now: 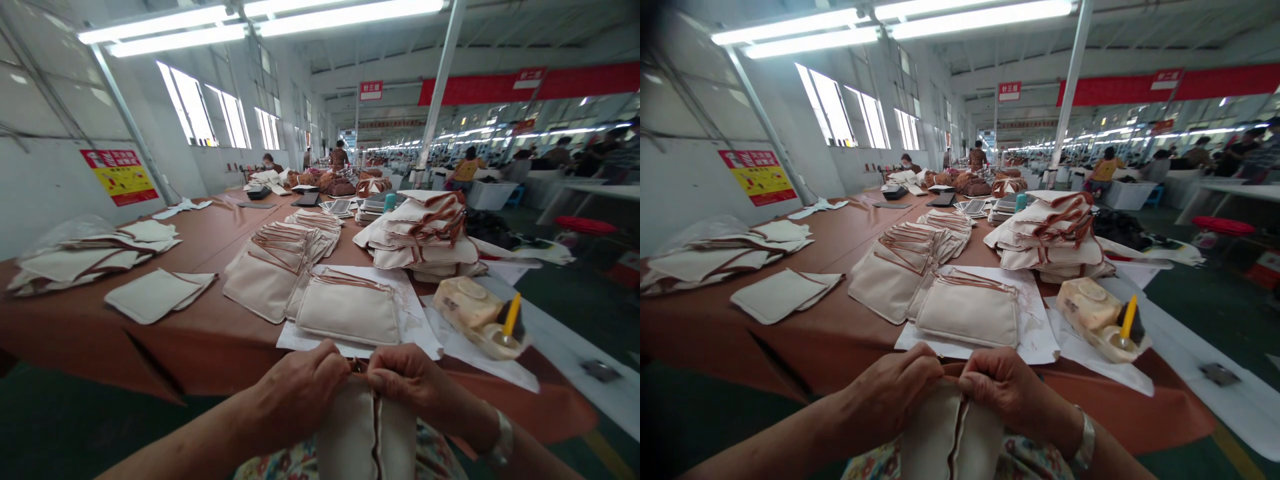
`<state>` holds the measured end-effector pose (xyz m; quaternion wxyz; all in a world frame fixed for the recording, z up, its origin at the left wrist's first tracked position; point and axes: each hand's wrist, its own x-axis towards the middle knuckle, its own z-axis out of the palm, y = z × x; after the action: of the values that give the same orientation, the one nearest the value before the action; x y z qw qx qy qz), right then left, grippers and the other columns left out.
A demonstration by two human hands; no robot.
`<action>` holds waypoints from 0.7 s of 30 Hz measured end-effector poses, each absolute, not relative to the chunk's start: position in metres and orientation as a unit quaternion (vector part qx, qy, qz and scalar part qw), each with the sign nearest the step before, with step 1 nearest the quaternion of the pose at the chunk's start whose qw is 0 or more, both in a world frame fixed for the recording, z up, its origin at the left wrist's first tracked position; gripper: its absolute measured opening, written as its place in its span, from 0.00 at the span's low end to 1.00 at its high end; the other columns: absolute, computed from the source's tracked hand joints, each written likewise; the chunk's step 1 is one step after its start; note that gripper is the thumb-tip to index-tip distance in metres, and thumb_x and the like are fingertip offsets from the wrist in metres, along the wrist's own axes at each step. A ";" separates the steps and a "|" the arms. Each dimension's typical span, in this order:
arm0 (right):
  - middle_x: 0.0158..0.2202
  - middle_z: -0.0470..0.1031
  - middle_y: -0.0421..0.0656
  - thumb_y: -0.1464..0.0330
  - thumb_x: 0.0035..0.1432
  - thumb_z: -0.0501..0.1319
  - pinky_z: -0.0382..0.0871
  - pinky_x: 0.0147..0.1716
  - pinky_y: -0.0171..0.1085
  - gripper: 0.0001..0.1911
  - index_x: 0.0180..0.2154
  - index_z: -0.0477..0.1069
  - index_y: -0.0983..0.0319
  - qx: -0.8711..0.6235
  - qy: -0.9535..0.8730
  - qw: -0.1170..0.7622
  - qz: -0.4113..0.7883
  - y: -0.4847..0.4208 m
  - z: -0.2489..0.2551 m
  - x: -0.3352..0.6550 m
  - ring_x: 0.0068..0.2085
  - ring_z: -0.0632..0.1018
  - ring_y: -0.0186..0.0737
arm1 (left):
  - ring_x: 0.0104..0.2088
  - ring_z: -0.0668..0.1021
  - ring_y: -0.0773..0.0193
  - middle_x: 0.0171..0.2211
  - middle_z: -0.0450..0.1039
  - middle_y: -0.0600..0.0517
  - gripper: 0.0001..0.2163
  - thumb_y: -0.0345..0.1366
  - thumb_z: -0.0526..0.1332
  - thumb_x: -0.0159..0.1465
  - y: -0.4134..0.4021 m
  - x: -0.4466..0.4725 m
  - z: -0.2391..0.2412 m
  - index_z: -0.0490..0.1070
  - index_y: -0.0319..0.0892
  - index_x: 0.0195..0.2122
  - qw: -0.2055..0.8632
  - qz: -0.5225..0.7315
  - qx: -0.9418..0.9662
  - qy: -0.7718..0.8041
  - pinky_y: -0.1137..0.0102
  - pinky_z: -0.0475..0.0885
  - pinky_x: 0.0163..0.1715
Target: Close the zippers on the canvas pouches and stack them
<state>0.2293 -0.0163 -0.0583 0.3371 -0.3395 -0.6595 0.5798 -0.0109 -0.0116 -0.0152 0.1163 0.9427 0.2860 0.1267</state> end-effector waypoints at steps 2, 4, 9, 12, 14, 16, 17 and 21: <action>0.26 0.62 0.38 0.52 0.63 0.60 0.51 0.25 0.32 0.23 0.30 0.69 0.67 -0.325 -0.673 0.341 0.570 -0.017 -0.056 0.230 0.28 0.59 0.31 | 0.37 0.71 0.63 0.38 0.67 0.50 0.10 0.36 0.47 0.74 -0.011 -0.011 -0.007 0.66 0.40 0.44 0.215 0.183 0.918 0.279 0.71 0.65 0.38; 0.27 0.64 0.39 0.54 0.64 0.60 0.53 0.27 0.32 0.22 0.30 0.69 0.67 -0.310 -0.684 0.345 0.562 -0.018 -0.053 0.229 0.29 0.61 0.32 | 0.38 0.70 0.64 0.37 0.68 0.51 0.14 0.39 0.45 0.74 -0.008 -0.006 0.002 0.67 0.40 0.42 0.284 0.215 0.886 0.297 0.72 0.64 0.40; 0.28 0.64 0.39 0.57 0.66 0.59 0.55 0.28 0.31 0.19 0.29 0.68 0.66 -0.267 -0.695 0.355 0.565 -0.021 -0.047 0.227 0.30 0.62 0.32 | 0.25 0.59 0.69 0.23 0.56 0.56 0.23 0.50 0.48 0.72 0.006 0.005 0.004 0.60 0.39 0.25 0.463 0.142 0.786 0.384 0.72 0.55 0.24; 0.27 0.63 0.38 0.59 0.66 0.58 0.56 0.28 0.31 0.18 0.29 0.67 0.65 -0.261 -0.704 0.358 0.555 -0.023 -0.047 0.227 0.29 0.61 0.32 | 0.22 0.52 0.71 0.21 0.49 0.58 0.25 0.57 0.55 0.67 0.011 0.006 0.002 0.54 0.41 0.23 0.553 0.074 0.730 0.395 0.71 0.46 0.20; 0.28 0.63 0.38 0.59 0.66 0.58 0.56 0.29 0.31 0.17 0.29 0.67 0.65 -0.262 -0.704 0.357 0.555 -0.024 -0.047 0.228 0.29 0.61 0.32 | 0.22 0.51 0.72 0.21 0.49 0.59 0.27 0.59 0.58 0.64 0.012 0.004 0.002 0.55 0.41 0.22 0.603 0.058 0.698 0.381 0.71 0.44 0.19; 0.28 0.64 0.38 0.59 0.67 0.58 0.57 0.29 0.31 0.17 0.29 0.67 0.65 -0.260 -0.702 0.355 0.560 -0.024 -0.047 0.228 0.30 0.62 0.32 | 0.21 0.51 0.73 0.21 0.50 0.59 0.27 0.59 0.61 0.61 0.012 0.004 0.003 0.57 0.40 0.23 0.650 0.058 0.666 0.362 0.71 0.44 0.19; 0.28 0.64 0.39 0.60 0.67 0.58 0.57 0.29 0.31 0.17 0.29 0.67 0.65 -0.258 -0.703 0.354 0.561 -0.024 -0.046 0.228 0.30 0.62 0.32 | 0.21 0.51 0.73 0.20 0.51 0.59 0.27 0.59 0.63 0.60 0.012 0.003 0.003 0.57 0.40 0.22 0.667 0.060 0.652 0.356 0.71 0.44 0.19; 0.28 0.65 0.39 0.61 0.67 0.58 0.58 0.29 0.31 0.16 0.30 0.70 0.65 -0.243 -0.710 0.354 0.557 -0.024 -0.044 0.227 0.30 0.62 0.32 | 0.20 0.52 0.74 0.19 0.52 0.60 0.26 0.56 0.68 0.55 0.011 0.004 0.003 0.60 0.39 0.22 0.692 0.058 0.622 0.363 0.72 0.45 0.19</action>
<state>0.2275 -0.0239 -0.0435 0.3540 -0.2431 -0.7105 0.5575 0.0039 0.0109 0.0034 0.6921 0.6215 0.3625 0.0580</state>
